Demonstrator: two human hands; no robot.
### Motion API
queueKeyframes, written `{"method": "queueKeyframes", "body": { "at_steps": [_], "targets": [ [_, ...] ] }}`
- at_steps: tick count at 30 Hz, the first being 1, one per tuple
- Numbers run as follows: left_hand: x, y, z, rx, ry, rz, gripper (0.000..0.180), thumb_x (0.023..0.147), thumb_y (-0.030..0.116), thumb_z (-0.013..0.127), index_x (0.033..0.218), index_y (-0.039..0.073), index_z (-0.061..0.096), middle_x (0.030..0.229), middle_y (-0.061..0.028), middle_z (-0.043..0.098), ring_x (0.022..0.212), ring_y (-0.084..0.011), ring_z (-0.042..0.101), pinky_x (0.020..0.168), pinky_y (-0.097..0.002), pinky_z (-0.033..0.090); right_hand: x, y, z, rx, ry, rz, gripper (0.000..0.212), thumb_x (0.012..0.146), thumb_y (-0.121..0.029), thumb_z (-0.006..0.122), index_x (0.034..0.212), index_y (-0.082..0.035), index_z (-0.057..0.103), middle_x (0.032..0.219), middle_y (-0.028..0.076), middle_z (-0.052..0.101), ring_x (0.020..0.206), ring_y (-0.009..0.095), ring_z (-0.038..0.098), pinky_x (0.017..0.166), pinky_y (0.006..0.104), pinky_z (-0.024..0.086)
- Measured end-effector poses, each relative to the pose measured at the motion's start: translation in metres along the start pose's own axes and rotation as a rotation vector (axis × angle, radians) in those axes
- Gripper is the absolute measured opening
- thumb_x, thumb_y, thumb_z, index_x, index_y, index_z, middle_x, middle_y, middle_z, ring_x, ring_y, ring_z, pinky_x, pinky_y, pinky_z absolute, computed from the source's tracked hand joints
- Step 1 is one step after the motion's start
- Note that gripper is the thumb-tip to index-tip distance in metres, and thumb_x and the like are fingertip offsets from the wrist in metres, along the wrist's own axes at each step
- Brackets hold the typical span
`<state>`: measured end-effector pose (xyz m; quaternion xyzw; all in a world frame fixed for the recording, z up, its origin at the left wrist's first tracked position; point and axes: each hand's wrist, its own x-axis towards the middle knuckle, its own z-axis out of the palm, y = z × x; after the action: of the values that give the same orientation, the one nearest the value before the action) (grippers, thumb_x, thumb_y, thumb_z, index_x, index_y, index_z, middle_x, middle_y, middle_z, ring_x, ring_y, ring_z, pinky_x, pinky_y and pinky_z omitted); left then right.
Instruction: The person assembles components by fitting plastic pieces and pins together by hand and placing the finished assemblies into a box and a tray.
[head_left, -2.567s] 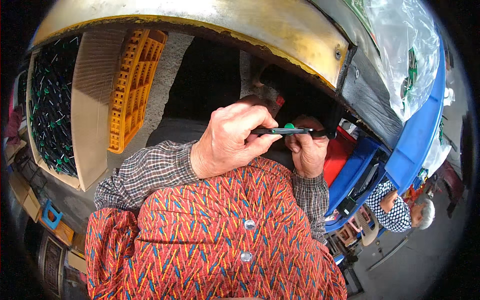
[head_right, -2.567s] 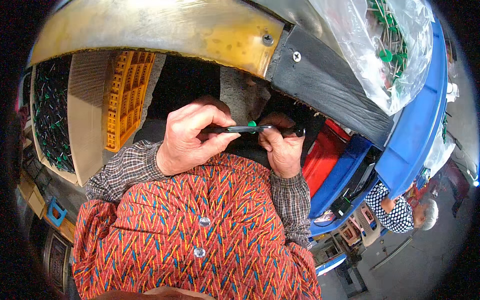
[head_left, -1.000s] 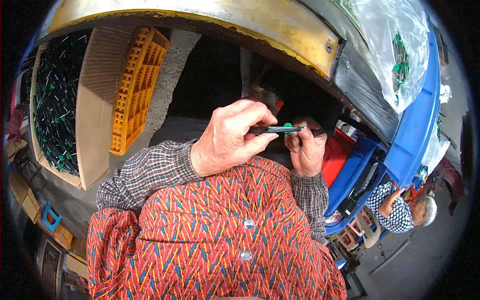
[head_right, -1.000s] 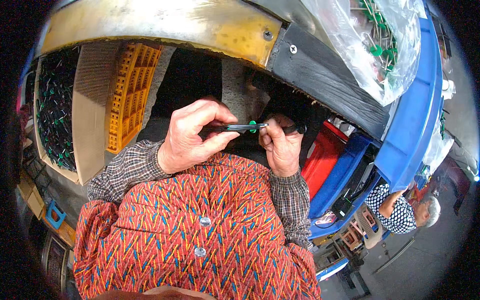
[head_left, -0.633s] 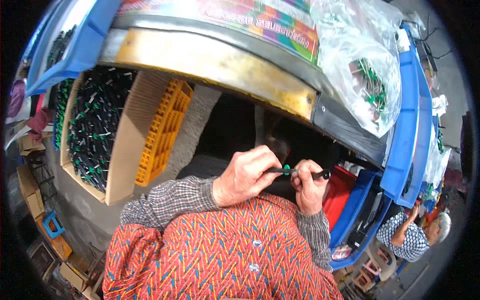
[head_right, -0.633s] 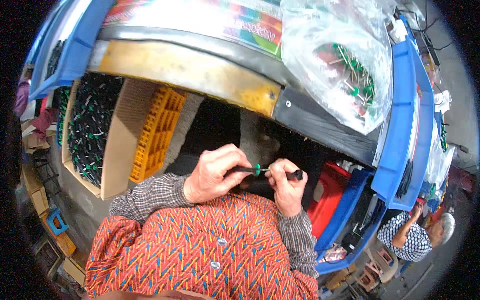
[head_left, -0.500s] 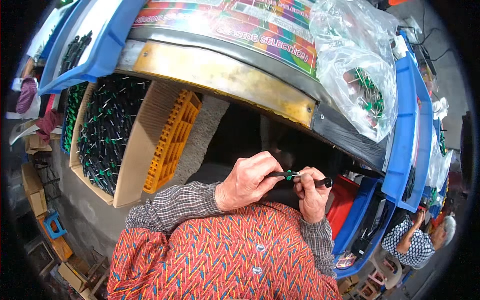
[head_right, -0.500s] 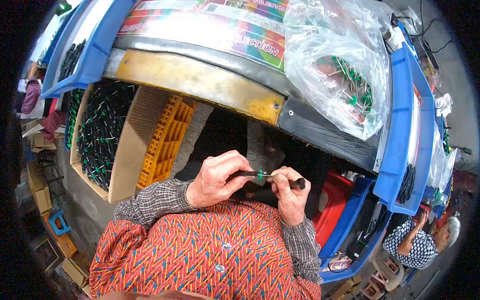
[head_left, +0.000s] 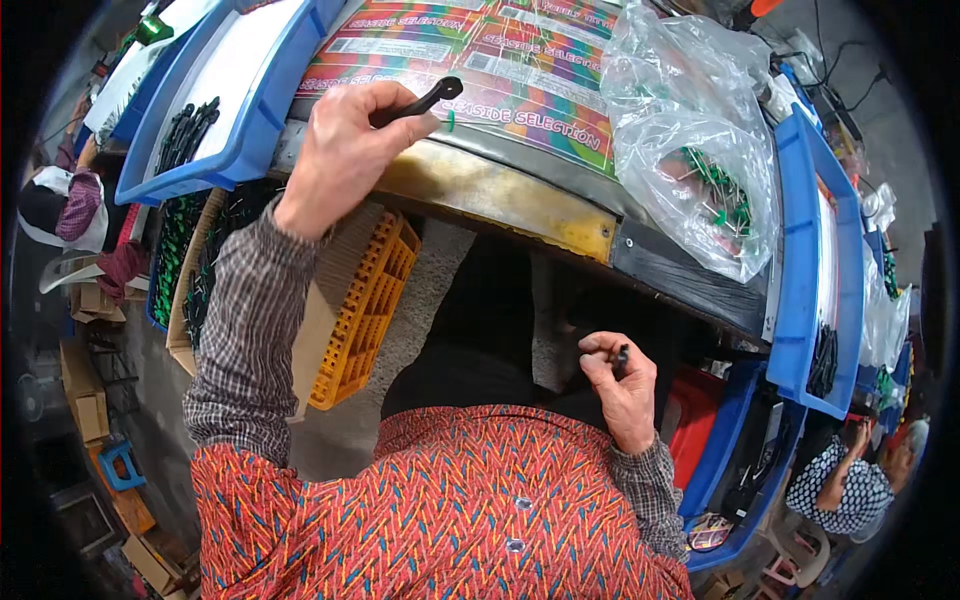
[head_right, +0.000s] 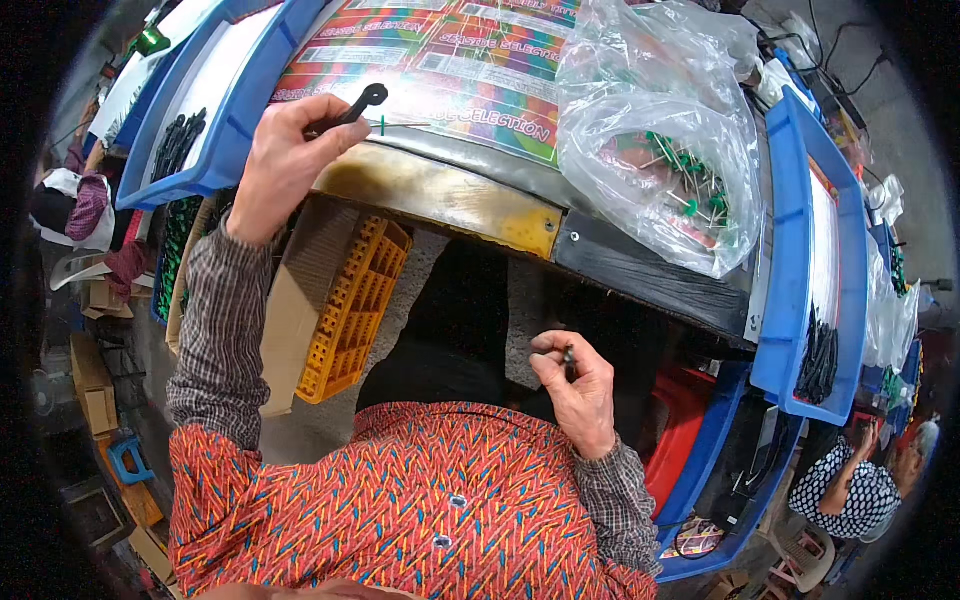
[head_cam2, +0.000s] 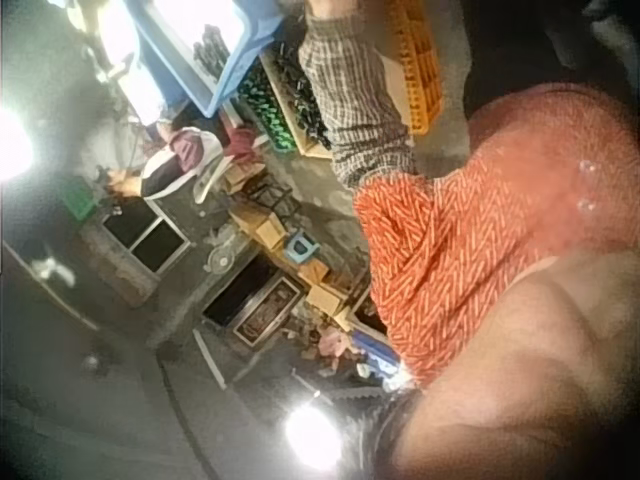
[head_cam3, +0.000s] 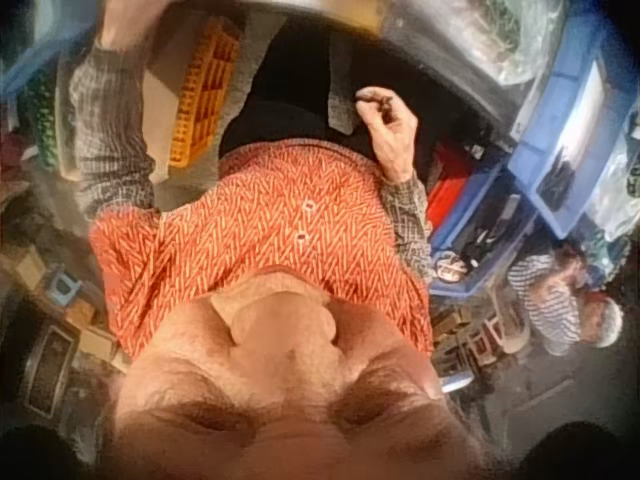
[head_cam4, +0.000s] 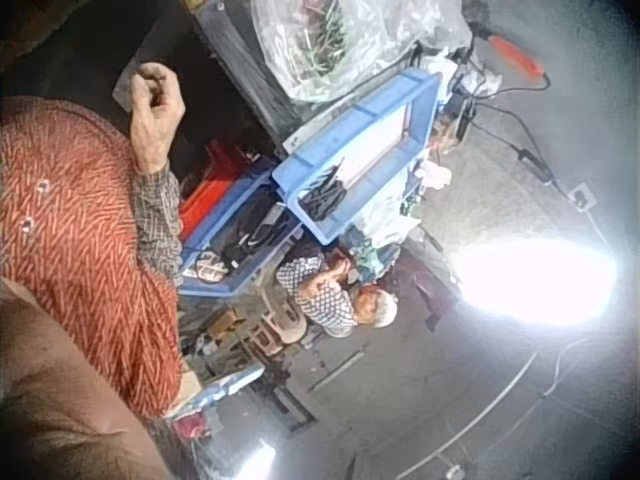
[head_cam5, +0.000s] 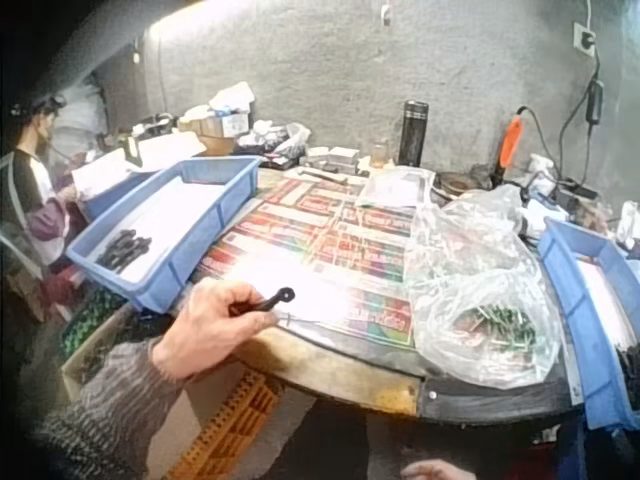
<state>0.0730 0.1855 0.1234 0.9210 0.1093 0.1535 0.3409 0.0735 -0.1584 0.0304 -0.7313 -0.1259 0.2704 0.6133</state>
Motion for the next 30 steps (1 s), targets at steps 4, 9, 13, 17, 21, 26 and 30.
{"method": "queueKeyframes", "body": {
  "at_steps": [4, 9, 13, 17, 21, 26, 30],
  "targets": [
    [0.023, -0.028, 0.006, 0.011, -0.067, -0.057, 0.024, 0.085, 0.021, 0.066, 0.085, -0.003, 0.066, 0.068, -0.0027, 0.059, 0.064, -0.0072, 0.052, 0.06, -0.0239, 0.043, 0.004, 0.004, 0.0, -0.186, -0.033, -0.036, 0.024, 0.085, -0.006, 0.062, 0.106, 0.002, 0.054, 0.078, 0.0, 0.055, 0.069, 0.007, 0.049, 0.062, 0.0237, 0.042],
    [0.038, -0.042, 0.003, 0.208, -0.062, -0.006, 0.026, 0.083, 0.024, 0.069, 0.087, -0.002, 0.068, 0.073, -0.0068, 0.063, 0.066, -0.011, 0.057, 0.063, -0.0266, 0.047, 0.004, 0.006, -0.004, -0.262, -0.026, -0.036, 0.018, 0.086, -0.004, 0.059, 0.103, 0.003, 0.058, 0.079, 0.005, 0.056, 0.068, 0.008, 0.051, 0.06, 0.0243, 0.042],
    [0.044, -0.05, 0.004, 0.266, -0.021, 0.055, 0.026, 0.082, 0.025, 0.07, 0.088, -0.001, 0.068, 0.076, -0.0072, 0.065, 0.065, -0.0126, 0.057, 0.063, -0.0272, 0.048, 0.004, -0.002, -0.004, -0.236, -0.018, 0.001, 0.014, 0.085, -0.004, 0.058, 0.096, 0.004, 0.062, 0.079, 0.003, 0.056, 0.071, 0.01, 0.054, 0.064, 0.0248, 0.044],
    [0.041, -0.048, 0.002, 0.264, -0.026, 0.038, 0.026, 0.081, 0.025, 0.072, 0.09, 0.001, 0.068, 0.078, -0.0062, 0.066, 0.065, -0.0115, 0.057, 0.061, -0.0265, 0.048, 0.004, 0.001, -0.004, -0.313, 0.027, -0.193, 0.013, 0.082, -0.004, 0.062, 0.091, 0.006, 0.064, 0.078, 0.006, 0.059, 0.069, 0.014, 0.057, 0.064, 0.0262, 0.045],
    [0.033, -0.043, 0.003, 0.219, 0.04, 0.053, 0.021, 0.081, 0.02, 0.071, 0.09, 0.002, 0.068, 0.078, -0.0055, 0.066, 0.064, -0.0096, 0.056, 0.06, -0.025, 0.047, 0.002, 0.011, -0.011, -0.406, -0.001, -0.359, 0.02, 0.078, -0.003, 0.069, 0.095, 0.006, 0.063, 0.077, 0.008, 0.06, 0.065, 0.01, 0.056, 0.057, 0.0242, 0.043],
    [0.004, -0.004, 0.015, 0.177, 0.321, 0.217, 0.011, 0.082, 0.007, 0.067, 0.09, 0.0, 0.067, 0.081, -0.0047, 0.063, 0.064, -0.0088, 0.051, 0.059, -0.0227, 0.043, -0.001, 0.001, -0.007, -0.212, 0.04, -0.085, 0.039, 0.077, -0.006, 0.073, 0.112, 0.0, 0.058, 0.065, 0.001, 0.05, 0.057, 0.005, 0.043, 0.052, 0.0213, 0.038],
    [-0.052, 0.045, 0.046, -0.055, 0.028, 0.218, 0.01, 0.079, 0.001, 0.068, 0.088, 0.0, 0.066, 0.076, -0.004, 0.061, 0.065, -0.0073, 0.052, 0.057, -0.0208, 0.041, 0.002, -0.002, -0.002, -0.118, 0.069, -0.148, 0.042, 0.076, -0.006, 0.074, 0.112, -0.002, 0.052, 0.064, -0.002, 0.052, 0.056, 0.003, 0.043, 0.052, 0.0185, 0.036]
  ]
}}
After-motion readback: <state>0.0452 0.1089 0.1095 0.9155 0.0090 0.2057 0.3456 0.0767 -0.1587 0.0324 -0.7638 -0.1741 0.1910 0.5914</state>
